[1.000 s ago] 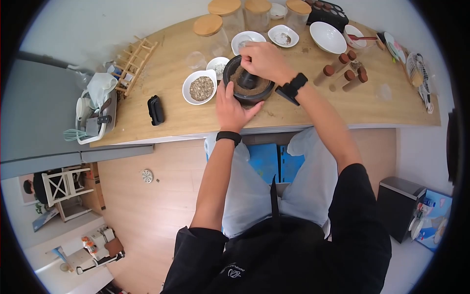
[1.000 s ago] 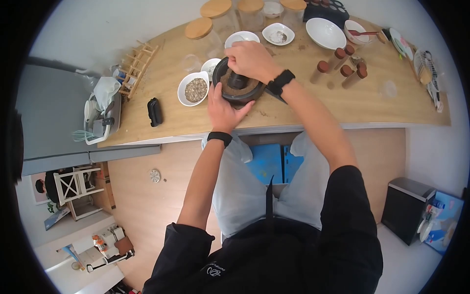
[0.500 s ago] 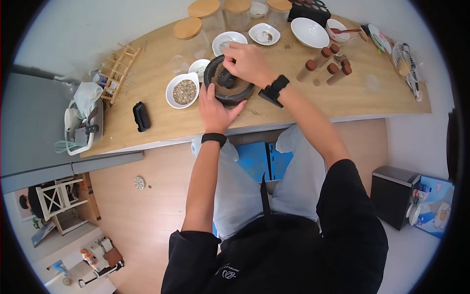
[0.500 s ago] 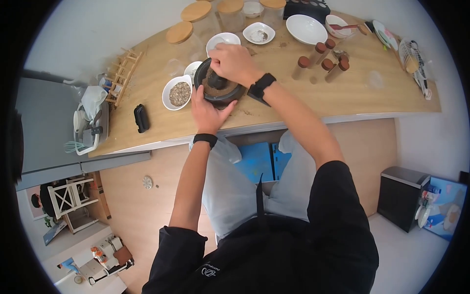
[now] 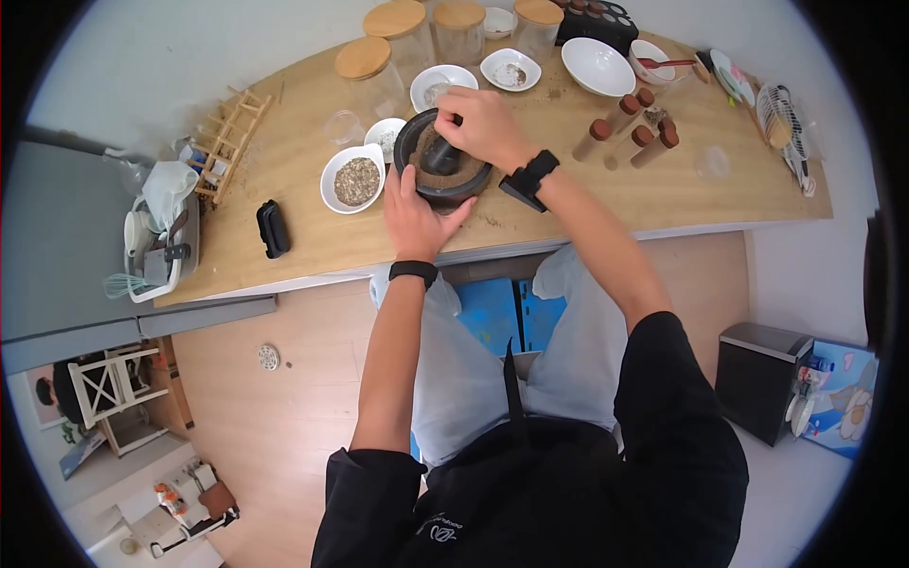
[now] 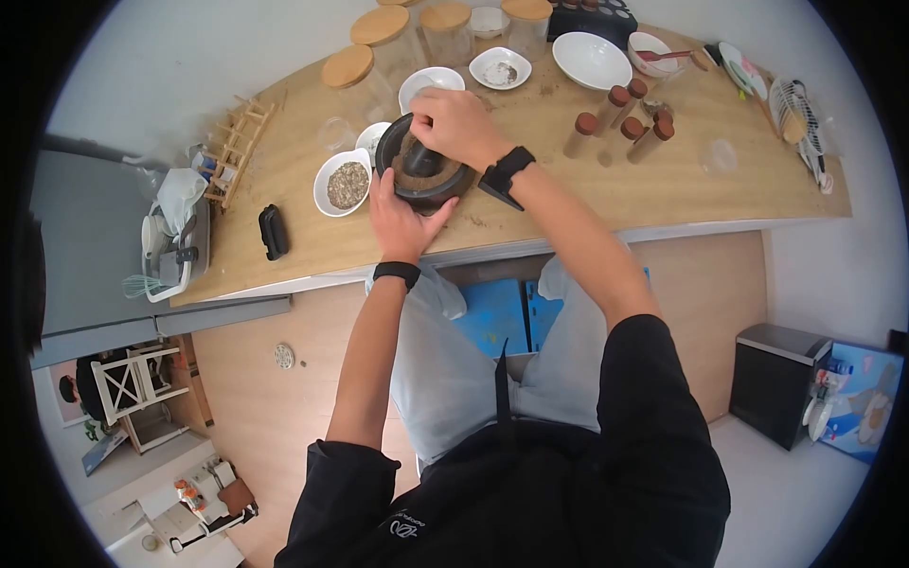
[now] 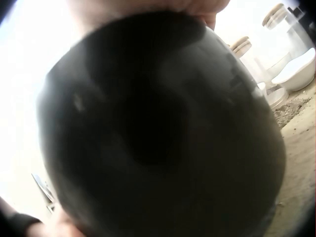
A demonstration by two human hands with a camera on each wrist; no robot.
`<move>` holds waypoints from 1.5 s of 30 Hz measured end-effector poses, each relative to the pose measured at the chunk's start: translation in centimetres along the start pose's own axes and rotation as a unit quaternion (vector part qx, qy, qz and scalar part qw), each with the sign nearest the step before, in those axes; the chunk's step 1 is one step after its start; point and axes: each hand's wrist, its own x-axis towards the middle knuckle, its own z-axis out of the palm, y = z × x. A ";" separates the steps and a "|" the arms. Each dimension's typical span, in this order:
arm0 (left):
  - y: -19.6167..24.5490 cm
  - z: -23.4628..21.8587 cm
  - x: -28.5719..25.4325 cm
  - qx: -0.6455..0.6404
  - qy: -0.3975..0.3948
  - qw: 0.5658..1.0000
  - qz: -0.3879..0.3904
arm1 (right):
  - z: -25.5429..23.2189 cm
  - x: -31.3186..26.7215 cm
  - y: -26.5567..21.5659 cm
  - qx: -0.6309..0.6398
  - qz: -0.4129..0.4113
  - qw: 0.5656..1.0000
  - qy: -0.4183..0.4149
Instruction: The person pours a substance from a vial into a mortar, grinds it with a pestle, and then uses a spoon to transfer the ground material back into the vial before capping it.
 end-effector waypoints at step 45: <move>0.3 -0.4 0.4 -0.018 0.010 1.000 -0.002 | -0.2 0.1 -0.5 0.011 0.005 0.999 -0.036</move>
